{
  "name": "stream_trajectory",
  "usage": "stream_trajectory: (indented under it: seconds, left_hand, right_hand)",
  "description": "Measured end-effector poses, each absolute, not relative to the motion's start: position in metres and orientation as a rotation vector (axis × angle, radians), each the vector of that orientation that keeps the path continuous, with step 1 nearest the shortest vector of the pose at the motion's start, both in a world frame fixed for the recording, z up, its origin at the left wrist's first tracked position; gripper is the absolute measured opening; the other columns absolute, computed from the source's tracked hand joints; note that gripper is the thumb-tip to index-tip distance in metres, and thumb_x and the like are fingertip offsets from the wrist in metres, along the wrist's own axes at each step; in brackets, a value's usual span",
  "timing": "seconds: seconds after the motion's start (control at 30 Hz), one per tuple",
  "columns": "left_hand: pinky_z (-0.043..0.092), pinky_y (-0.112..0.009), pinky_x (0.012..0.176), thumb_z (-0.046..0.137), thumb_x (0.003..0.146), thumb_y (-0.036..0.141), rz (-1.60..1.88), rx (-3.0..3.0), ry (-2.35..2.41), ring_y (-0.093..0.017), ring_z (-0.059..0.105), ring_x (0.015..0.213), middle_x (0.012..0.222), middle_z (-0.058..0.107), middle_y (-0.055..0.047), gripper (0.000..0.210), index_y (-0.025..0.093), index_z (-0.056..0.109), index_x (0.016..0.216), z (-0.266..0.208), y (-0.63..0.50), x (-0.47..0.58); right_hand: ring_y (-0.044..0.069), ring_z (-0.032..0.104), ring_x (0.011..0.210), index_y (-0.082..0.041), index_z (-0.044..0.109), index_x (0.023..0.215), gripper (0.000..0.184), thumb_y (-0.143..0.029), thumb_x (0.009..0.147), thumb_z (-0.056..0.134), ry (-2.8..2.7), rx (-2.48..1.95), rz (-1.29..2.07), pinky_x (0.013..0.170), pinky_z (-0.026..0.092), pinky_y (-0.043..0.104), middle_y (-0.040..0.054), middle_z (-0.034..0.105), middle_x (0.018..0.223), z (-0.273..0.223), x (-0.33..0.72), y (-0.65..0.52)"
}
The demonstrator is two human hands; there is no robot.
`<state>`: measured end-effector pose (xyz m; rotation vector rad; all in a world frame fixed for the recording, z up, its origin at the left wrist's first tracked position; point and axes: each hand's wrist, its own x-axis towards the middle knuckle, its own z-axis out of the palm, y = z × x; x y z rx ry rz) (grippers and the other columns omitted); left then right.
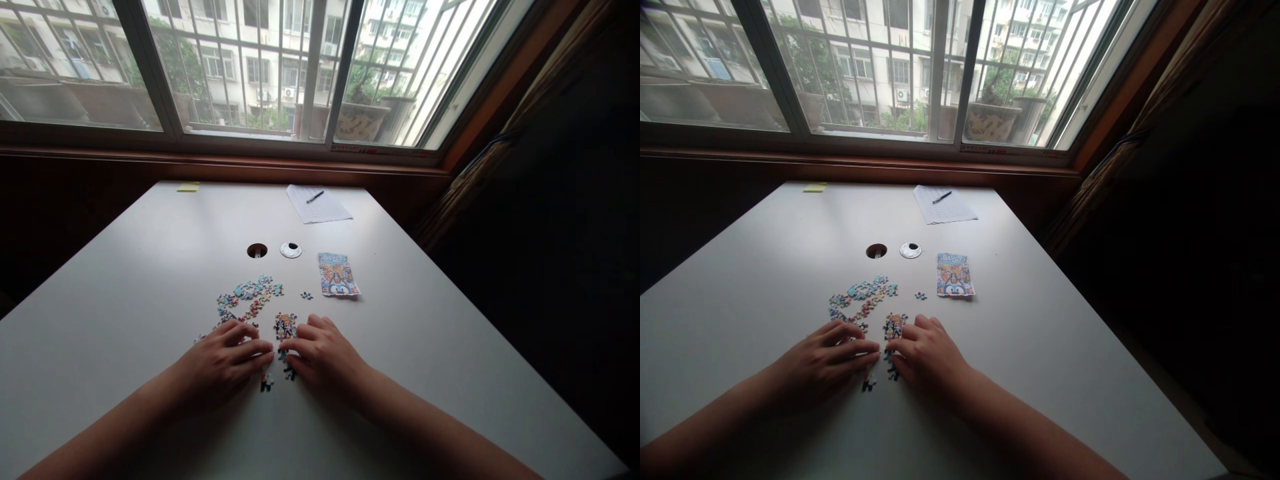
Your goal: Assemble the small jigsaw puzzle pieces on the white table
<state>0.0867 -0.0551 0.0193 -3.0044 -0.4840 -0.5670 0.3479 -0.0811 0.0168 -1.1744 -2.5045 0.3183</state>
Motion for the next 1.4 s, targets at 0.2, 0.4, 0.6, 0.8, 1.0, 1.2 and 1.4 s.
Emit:
stream_trajectory:
  seconds: [0.2,0.4,0.6,0.8,1.0,1.2,1.4]
  left_hand:
    - [0.044,-0.039,0.088,0.054,0.094,0.013,-0.572,-2.994,-0.481,-0.024,0.055,0.106,0.121,0.069,-0.004,0.038,0.023,0.06,0.131,0.0201,-0.0551,0.0869]
    - [0.045,-0.038,0.088,0.054,0.095,0.013,-0.588,-2.983,-0.478,-0.023,0.055,0.105,0.119,0.069,-0.004,0.036,0.023,0.061,0.129,0.0217,-0.0555,0.0874]
    - [0.045,-0.037,0.088,0.053,0.095,0.013,-0.607,-2.981,-0.471,-0.022,0.056,0.104,0.117,0.069,-0.005,0.036,0.022,0.061,0.128,0.0239,-0.0558,0.088]
    - [0.045,-0.037,0.087,0.053,0.095,0.013,-0.608,-2.981,-0.462,-0.023,0.055,0.103,0.117,0.07,-0.004,0.034,0.02,0.062,0.126,0.0238,-0.0556,0.0885]
    - [0.047,-0.036,0.089,0.056,0.094,0.014,-0.599,-2.971,-0.49,-0.021,0.056,0.105,0.117,0.069,-0.005,0.036,0.024,0.061,0.128,0.0204,-0.0555,0.087]
    - [0.047,-0.037,0.09,0.056,0.094,0.015,-0.611,-2.971,-0.487,-0.022,0.057,0.105,0.116,0.069,-0.006,0.035,0.024,0.062,0.128,0.0202,-0.0555,0.0869]
    - [0.046,-0.037,0.09,0.054,0.095,0.015,-0.593,-2.989,-0.478,-0.023,0.055,0.106,0.118,0.069,-0.006,0.035,0.023,0.061,0.129,0.0194,-0.0549,0.0865]
  right_hand:
    - [0.02,0.051,0.088,-0.029,0.071,0.11,0.019,-0.027,0.093,0.064,-2.508,-1.171,0.33,0.079,0.033,0.035,0.0021,0.069,0.09,0.0183,0.3483,-0.082]
    - [0.021,0.051,0.088,-0.03,0.071,0.11,0.02,-0.026,0.092,0.064,-2.507,-1.18,0.326,0.08,0.034,0.035,0.0019,0.069,0.09,0.0196,0.348,-0.0825]
    - [0.02,0.052,0.087,-0.028,0.071,0.112,0.021,-0.026,0.092,0.065,-2.486,-1.171,0.331,0.081,0.035,0.035,0.003,0.068,0.089,0.0202,0.3498,-0.0817]
    - [0.02,0.05,0.086,-0.027,0.072,0.109,0.023,-0.018,0.09,0.063,-2.48,-1.164,0.327,0.078,0.034,0.035,0.0034,0.068,0.089,0.0222,0.3516,-0.0811]
    - [0.021,0.05,0.087,-0.029,0.072,0.109,0.02,-0.023,0.092,0.064,-2.512,-1.169,0.327,0.078,0.033,0.035,0.0028,0.068,0.086,0.021,0.3488,-0.0818]
    - [0.02,0.05,0.088,-0.028,0.072,0.104,0.014,-0.024,0.093,0.063,-2.523,-1.16,0.323,0.079,0.031,0.035,0.0023,0.068,0.085,0.0221,0.3492,-0.0825]
    - [0.021,0.049,0.088,-0.026,0.071,0.097,0.01,-0.029,0.096,0.061,-2.548,-1.189,0.27,0.079,0.03,0.036,0.0016,0.067,0.085,0.0256,0.3491,-0.0844]
